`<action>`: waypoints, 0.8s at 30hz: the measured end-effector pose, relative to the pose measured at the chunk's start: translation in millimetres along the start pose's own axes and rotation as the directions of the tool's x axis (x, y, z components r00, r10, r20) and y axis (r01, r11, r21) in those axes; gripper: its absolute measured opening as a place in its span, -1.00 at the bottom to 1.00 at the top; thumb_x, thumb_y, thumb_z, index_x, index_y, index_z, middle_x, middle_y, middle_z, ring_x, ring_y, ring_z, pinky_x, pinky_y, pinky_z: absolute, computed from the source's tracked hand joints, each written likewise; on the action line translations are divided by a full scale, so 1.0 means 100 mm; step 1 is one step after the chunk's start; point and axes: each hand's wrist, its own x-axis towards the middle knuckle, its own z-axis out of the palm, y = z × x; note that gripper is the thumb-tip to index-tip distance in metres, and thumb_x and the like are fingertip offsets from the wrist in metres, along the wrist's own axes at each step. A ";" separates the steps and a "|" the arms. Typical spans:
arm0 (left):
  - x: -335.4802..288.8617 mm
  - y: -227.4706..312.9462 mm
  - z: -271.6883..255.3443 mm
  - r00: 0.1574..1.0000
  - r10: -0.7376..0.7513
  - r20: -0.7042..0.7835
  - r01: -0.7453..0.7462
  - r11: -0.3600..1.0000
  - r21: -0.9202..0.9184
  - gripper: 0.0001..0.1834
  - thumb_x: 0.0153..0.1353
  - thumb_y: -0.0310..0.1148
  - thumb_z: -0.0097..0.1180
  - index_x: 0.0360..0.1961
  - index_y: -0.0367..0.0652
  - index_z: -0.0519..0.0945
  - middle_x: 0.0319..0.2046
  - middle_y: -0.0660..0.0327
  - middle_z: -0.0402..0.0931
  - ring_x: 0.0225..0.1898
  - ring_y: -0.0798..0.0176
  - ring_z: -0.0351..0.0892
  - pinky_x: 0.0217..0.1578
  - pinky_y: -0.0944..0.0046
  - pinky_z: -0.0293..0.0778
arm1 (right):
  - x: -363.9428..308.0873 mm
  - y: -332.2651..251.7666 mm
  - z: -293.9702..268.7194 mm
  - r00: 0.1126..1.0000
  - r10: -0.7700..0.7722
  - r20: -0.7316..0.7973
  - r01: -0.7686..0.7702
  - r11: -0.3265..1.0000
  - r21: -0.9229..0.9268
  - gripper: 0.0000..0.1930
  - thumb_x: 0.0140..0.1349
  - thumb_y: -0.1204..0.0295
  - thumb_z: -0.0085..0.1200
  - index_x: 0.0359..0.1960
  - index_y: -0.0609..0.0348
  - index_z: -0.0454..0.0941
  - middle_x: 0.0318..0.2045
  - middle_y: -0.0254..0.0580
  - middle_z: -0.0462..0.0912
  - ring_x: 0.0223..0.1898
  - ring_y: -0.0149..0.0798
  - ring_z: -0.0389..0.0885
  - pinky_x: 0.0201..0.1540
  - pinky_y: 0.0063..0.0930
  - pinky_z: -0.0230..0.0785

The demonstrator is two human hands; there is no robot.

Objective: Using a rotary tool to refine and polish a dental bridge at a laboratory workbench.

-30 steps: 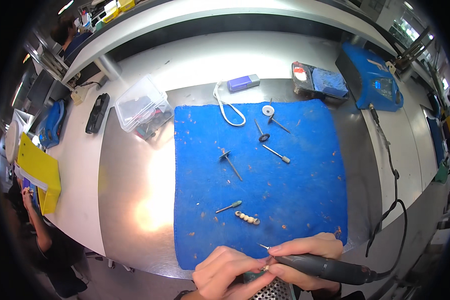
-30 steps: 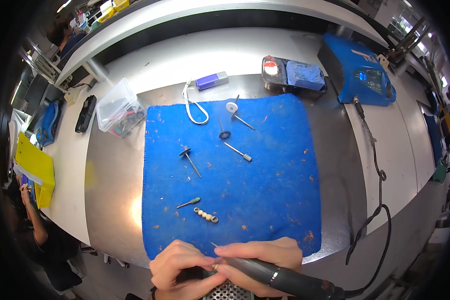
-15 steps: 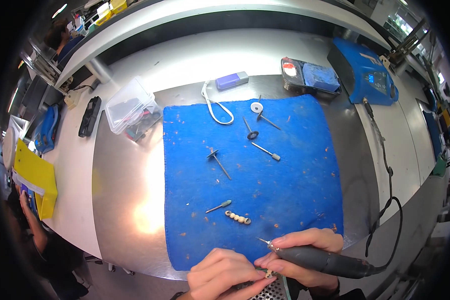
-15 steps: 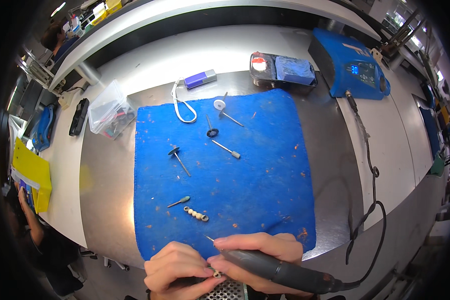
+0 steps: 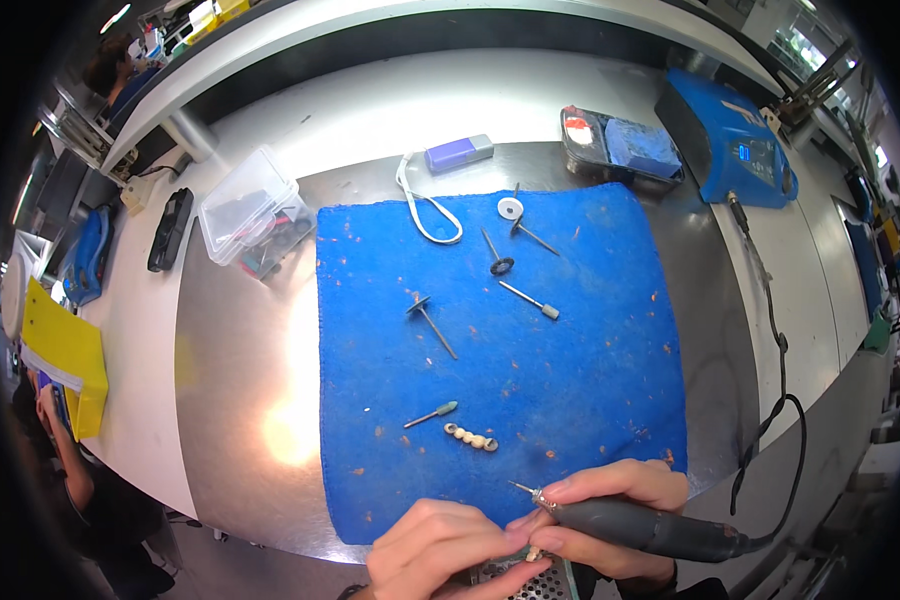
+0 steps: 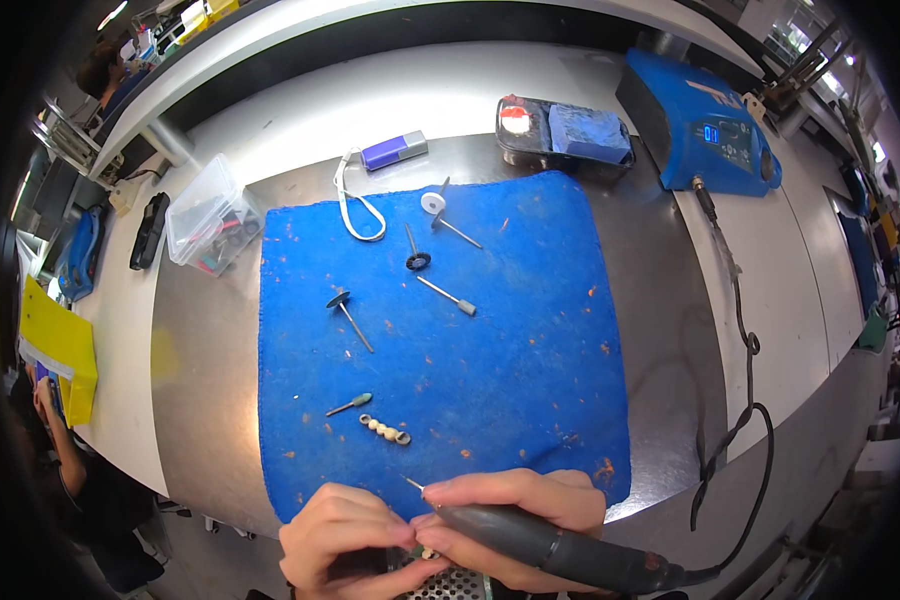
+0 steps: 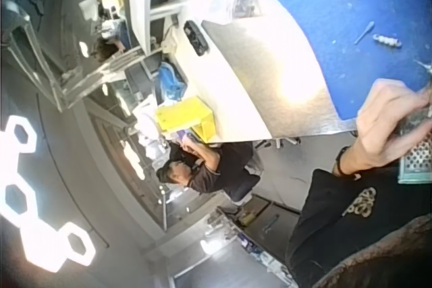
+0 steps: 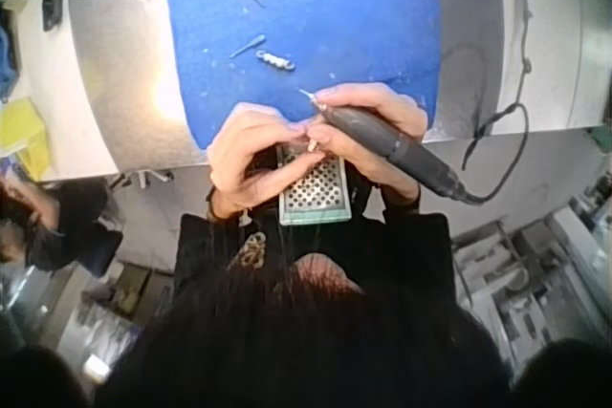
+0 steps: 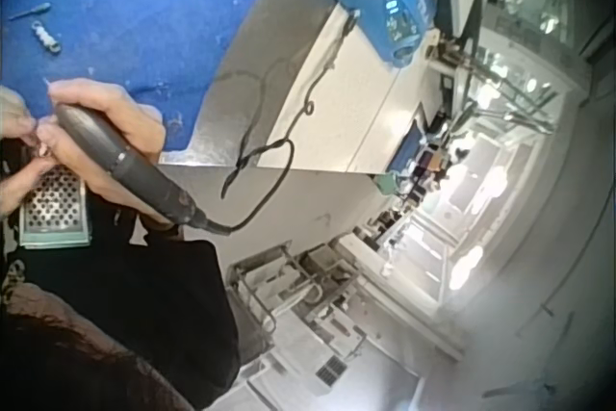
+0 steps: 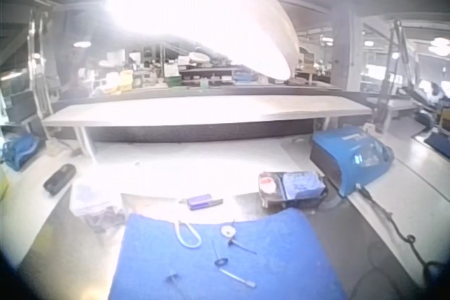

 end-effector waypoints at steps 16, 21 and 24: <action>-0.05 -0.14 -0.02 0.998 -0.010 0.056 0.021 0.979 -0.201 -0.58 -0.03 -0.60 0.50 -0.08 -0.40 0.71 -0.30 0.07 0.67 -0.34 0.21 0.64 -0.34 0.31 0.51 | 0.05 -0.07 -0.06 0.997 -0.020 0.075 0.032 0.985 -0.169 -0.65 0.04 0.53 0.50 -0.16 0.39 0.64 -0.37 0.05 0.78 -0.34 -0.23 0.82 -0.27 -0.53 0.67; -0.07 -0.13 -0.08 0.989 -0.124 0.082 0.133 0.985 -0.114 -0.63 0.04 -0.64 0.44 -0.07 -0.41 0.70 -0.31 0.02 0.70 -0.33 0.18 0.68 -0.32 0.30 0.55 | -0.10 -0.05 0.02 0.974 0.031 -0.223 0.039 0.952 0.304 -0.70 0.24 0.56 0.31 -0.08 0.54 0.54 -0.35 0.28 0.73 -0.33 -0.02 0.81 -0.23 -0.28 0.73; -0.11 -0.14 -0.08 0.974 -0.194 0.114 0.213 0.957 -0.195 -0.64 0.08 -0.66 0.40 -0.05 -0.43 0.69 -0.31 0.03 0.71 -0.36 0.19 0.69 -0.32 0.34 0.56 | 0.01 -0.10 -0.11 0.983 -0.174 0.063 0.163 0.974 0.159 -0.70 0.43 0.26 0.15 -0.14 0.32 0.55 -0.40 0.07 0.71 -0.28 -0.04 0.78 0.14 0.24 0.53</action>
